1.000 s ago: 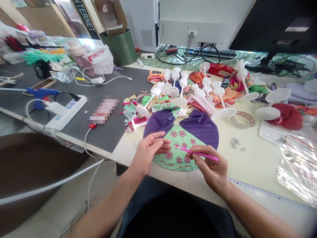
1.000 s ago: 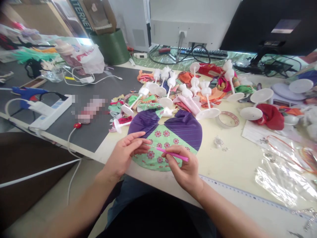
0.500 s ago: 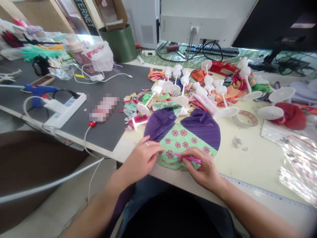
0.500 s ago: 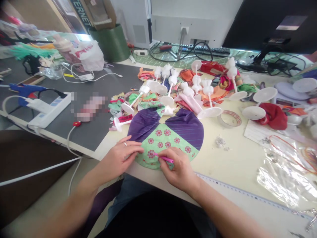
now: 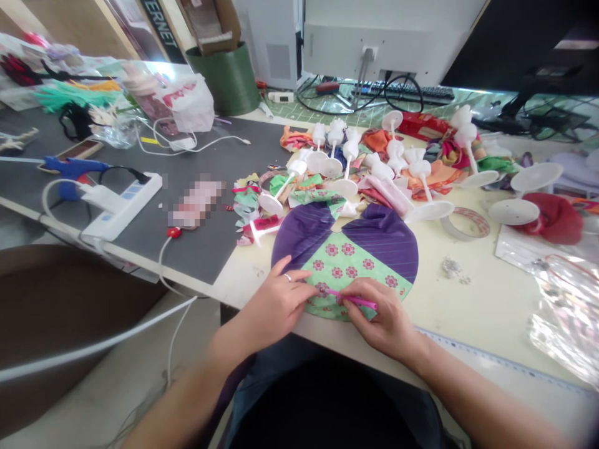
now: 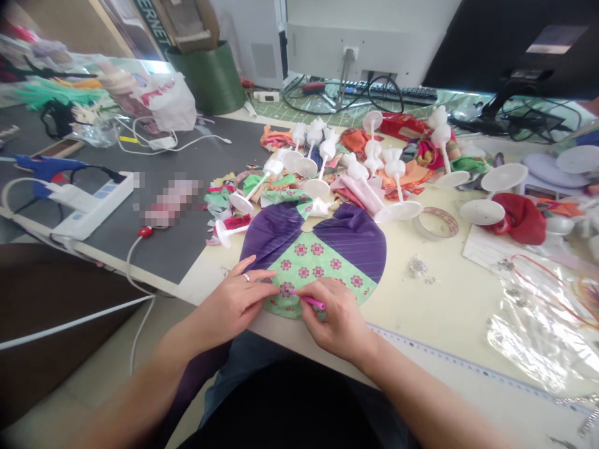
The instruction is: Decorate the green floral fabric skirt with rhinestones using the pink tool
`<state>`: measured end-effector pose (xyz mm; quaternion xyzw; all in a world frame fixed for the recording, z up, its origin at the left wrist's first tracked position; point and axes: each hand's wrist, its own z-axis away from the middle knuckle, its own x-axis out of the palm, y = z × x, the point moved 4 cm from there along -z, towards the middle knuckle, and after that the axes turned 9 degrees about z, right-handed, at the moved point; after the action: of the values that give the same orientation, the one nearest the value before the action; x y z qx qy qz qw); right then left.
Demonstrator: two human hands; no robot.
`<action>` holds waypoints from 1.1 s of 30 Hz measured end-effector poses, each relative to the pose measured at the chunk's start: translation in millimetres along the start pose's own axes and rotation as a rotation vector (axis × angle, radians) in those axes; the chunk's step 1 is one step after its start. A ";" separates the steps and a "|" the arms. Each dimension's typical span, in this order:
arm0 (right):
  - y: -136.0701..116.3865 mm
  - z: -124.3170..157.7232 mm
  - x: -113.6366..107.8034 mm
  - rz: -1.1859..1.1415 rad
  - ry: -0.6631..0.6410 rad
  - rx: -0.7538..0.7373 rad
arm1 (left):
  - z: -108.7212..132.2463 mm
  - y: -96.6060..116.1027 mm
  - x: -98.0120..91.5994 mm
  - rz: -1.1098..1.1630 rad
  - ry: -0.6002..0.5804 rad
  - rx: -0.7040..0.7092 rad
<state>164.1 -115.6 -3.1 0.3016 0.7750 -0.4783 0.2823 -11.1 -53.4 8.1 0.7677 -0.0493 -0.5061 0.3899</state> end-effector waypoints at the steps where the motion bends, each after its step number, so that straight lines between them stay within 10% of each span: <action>1: -0.1 -0.1 0.1 0.001 0.002 -0.002 | 0.1 0.1 0.9 0.001 -0.010 0.003; 33: -1.1 -0.7 0.9 0.027 -0.011 0.002 | 1.8 7.2 18.1 -0.260 0.041 0.267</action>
<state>162.6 -115.2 -2.9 0.3096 0.7688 -0.4769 0.2929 -1.5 -67.9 -1.0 0.8228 -0.0084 -0.5253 0.2168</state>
